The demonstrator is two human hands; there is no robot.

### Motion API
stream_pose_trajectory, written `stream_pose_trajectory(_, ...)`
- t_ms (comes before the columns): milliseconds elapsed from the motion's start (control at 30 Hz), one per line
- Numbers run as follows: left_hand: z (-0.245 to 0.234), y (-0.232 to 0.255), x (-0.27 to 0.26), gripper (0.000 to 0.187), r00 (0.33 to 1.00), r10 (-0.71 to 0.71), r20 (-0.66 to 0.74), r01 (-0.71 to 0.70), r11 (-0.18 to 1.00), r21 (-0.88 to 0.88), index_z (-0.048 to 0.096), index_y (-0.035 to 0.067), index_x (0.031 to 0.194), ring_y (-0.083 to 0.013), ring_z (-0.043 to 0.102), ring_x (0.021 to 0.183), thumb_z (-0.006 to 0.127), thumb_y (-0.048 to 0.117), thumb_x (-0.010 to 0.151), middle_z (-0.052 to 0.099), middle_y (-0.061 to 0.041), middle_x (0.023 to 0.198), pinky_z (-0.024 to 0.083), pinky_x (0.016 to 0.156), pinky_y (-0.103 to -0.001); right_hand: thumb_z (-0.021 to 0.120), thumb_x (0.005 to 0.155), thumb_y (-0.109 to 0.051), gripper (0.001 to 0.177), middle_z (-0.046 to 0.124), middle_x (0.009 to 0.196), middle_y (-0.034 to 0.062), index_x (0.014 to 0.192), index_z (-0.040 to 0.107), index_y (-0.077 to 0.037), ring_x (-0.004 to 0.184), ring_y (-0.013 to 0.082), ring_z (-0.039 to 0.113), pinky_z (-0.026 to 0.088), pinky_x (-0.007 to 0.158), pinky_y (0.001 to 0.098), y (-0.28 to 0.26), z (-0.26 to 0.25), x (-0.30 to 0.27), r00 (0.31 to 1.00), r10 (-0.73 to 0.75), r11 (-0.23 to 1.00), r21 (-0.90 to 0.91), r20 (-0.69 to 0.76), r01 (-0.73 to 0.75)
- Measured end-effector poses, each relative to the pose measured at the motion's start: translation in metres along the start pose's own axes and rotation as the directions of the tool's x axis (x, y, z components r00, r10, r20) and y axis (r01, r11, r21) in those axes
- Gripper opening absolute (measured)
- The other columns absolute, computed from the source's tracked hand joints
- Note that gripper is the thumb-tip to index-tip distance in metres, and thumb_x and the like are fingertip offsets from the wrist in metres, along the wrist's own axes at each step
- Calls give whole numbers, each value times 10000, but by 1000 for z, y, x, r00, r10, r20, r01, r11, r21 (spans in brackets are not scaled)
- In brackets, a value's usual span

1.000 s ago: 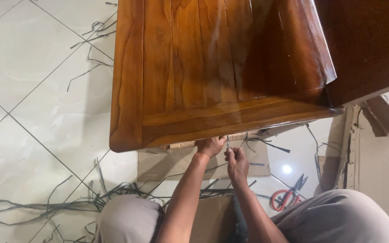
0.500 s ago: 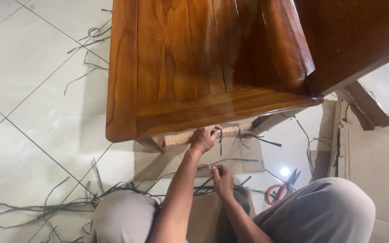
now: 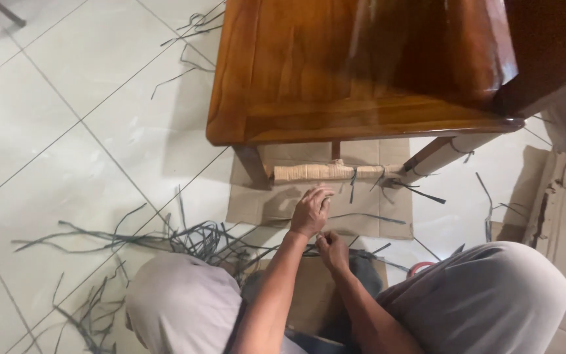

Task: Wrapping the legs of a wooden chair with cardboard and securing them with plastic ties

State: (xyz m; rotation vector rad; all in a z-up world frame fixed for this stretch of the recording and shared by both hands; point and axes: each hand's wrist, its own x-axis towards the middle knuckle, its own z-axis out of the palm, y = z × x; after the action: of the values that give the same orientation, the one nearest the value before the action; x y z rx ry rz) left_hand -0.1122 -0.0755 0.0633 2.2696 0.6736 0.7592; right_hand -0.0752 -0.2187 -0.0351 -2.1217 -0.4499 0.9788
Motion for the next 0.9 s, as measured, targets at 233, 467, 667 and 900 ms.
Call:
stream_pose_trajectory(233, -24, -36, -93, 152, 956, -260, 139, 244, 962, 121, 678, 193, 1069, -278, 697, 1035, 566, 154, 973, 686, -29, 998, 571, 940, -433, 609, 965, -301, 274, 786, 951, 157, 1054, 767, -96, 1018, 404, 727, 543, 886, 489, -28, 21, -26, 993, -27, 998, -55, 111, 34)
stream_pose_trajectory(467, -62, -64, -148, 178, 836, -547, 40, 509, 802, 311, 668, 172, 1080, -288, 685, 1044, 586, 171, 922, 675, -49, 1050, 583, 895, -446, 644, 902, -418, 321, 793, 946, 110, 1059, 751, -160, 1062, 369, 715, 542, 926, 502, -29, 56, -35, 971, -8, 972, -224, 240, 63)
stream_pose_trajectory(667, -104, -41, -162, 449, 771, -635, -47, 583, 676, 451, 549, 78, 1334, -356, 503, 1323, 648, 153, 903, 535, -134, 1384, 504, 1008, -525, 626, 901, -396, 305, 794, 884, 92, 1053, 769, -174, 1023, 337, 730, 539, 919, 481, -27, 83, -43, 947, -18, 943, -309, 319, 122)
stream_pose_trajectory(900, -75, -96, -219, 302, 698, -709, -95, 671, 603, 432, 612, 203, 1224, -282, 658, 1140, 488, 378, 1012, 683, -53, 1124, 474, 992, -593, 652, 892, -424, 307, 802, 882, 37, 1078, 765, -207, 947, 258, 760, 558, 875, 427, -9, 111, -32, 934, -6, 937, -324, 357, 130)
